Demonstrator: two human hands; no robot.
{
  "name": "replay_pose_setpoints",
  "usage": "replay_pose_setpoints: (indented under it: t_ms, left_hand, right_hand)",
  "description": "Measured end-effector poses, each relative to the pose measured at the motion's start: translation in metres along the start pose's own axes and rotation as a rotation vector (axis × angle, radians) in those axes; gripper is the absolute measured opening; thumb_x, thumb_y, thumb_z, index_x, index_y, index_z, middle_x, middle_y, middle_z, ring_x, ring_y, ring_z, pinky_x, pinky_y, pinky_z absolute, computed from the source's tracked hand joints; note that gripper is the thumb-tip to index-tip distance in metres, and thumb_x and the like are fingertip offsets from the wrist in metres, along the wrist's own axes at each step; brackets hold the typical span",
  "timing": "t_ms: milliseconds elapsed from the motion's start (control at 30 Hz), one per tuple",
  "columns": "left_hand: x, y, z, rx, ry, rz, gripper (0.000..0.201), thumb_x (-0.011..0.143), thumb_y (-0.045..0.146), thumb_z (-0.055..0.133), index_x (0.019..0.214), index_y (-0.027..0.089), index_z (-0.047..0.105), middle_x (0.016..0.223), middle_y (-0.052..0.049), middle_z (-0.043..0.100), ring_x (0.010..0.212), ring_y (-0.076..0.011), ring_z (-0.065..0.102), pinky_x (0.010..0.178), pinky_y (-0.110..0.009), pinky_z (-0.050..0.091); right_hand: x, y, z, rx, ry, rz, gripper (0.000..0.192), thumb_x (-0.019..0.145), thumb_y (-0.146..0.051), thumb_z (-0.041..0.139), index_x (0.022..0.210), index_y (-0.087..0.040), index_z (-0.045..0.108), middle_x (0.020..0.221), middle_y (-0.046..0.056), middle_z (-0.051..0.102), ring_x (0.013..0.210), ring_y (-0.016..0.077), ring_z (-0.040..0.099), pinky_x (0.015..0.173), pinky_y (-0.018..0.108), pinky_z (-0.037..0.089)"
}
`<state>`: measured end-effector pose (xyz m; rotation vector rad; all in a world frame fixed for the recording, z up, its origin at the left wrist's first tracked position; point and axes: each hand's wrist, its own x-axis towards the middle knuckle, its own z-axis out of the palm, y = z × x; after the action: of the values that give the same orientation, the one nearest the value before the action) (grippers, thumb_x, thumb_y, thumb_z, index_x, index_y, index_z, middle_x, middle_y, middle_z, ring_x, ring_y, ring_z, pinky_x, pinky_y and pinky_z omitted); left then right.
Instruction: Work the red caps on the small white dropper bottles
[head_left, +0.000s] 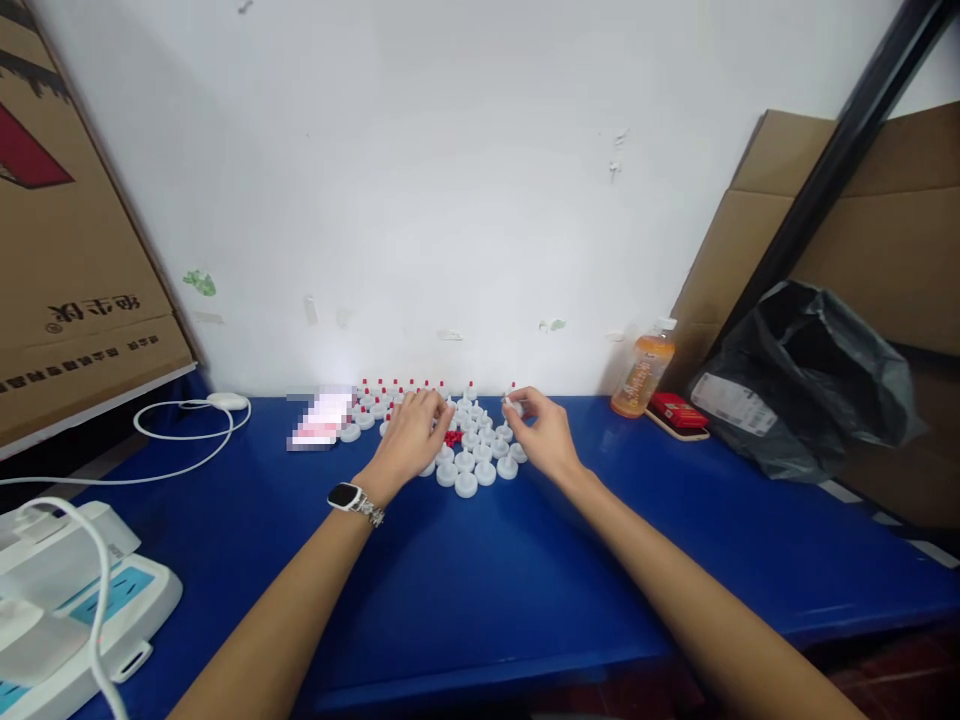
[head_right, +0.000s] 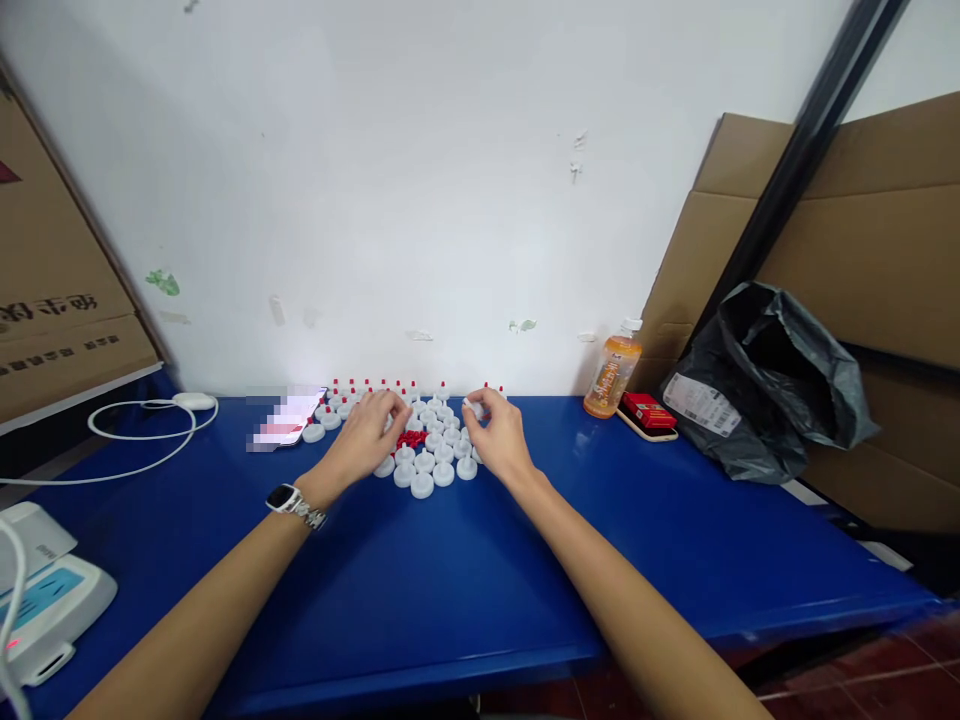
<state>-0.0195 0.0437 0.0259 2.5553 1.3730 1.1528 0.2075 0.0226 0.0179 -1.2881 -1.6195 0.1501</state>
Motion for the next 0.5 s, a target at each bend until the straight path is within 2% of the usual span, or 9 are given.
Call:
replay_pose_setpoints:
  t_ms: [100, 200, 333, 433, 500]
  left_hand:
    - [-0.003, -0.006, 0.01, 0.101, -0.09, 0.031, 0.017, 0.093, 0.034, 0.049, 0.099, 0.021, 0.058, 0.104, -0.007, 0.06, 0.101, -0.0265, 0.052, 0.085, -0.042, 0.042]
    - [-0.007, -0.006, 0.012, 0.081, -0.091, 0.033, 0.021, 0.093, 0.033, 0.05, 0.107, 0.021, 0.059, 0.106, -0.007, 0.06, 0.104, -0.0268, 0.052, 0.088, -0.044, 0.043]
    - [-0.012, -0.005, 0.007, 0.001, -0.091, 0.043, 0.019, 0.095, 0.034, 0.048, 0.104, 0.022, 0.06, 0.105, -0.006, 0.061, 0.103, -0.0253, 0.052, 0.092, -0.044, 0.042]
    - [-0.014, -0.004, 0.006, -0.031, -0.117, 0.042, 0.018, 0.095, 0.033, 0.047, 0.097, 0.022, 0.061, 0.103, -0.005, 0.061, 0.101, -0.0245, 0.052, 0.092, -0.043, 0.042]
    - [-0.015, -0.002, 0.008, -0.048, -0.126, 0.039, 0.018, 0.095, 0.033, 0.047, 0.098, 0.022, 0.061, 0.103, -0.005, 0.061, 0.101, -0.0243, 0.052, 0.092, -0.043, 0.043]
  right_hand:
    - [0.013, 0.015, 0.009, -0.03, -0.06, 0.049, 0.017, 0.084, -0.031, 0.058, 0.09, -0.021, 0.07, 0.097, 0.004, 0.069, 0.081, 0.0175, 0.061, 0.077, 0.029, 0.047]
    - [0.03, 0.035, 0.018, -0.099, -0.083, 0.093, 0.019, 0.08, -0.032, 0.06, 0.086, -0.019, 0.073, 0.09, 0.005, 0.066, 0.08, 0.0173, 0.061, 0.076, 0.029, 0.046]
    - [0.046, 0.056, 0.028, -0.112, -0.229, 0.164, 0.016, 0.079, -0.026, 0.061, 0.085, -0.017, 0.073, 0.072, 0.001, 0.066, 0.067, 0.0142, 0.06, 0.066, 0.024, 0.044]
    - [0.049, 0.059, 0.034, -0.124, -0.333, 0.22, 0.013, 0.075, -0.022, 0.064, 0.081, -0.017, 0.074, 0.075, 0.002, 0.071, 0.071, 0.0146, 0.064, 0.065, 0.022, 0.044]
    - [0.048, 0.056, 0.036, -0.116, -0.377, 0.235, 0.014, 0.077, -0.026, 0.065, 0.079, -0.017, 0.075, 0.075, 0.003, 0.073, 0.073, 0.0157, 0.066, 0.065, 0.022, 0.045]
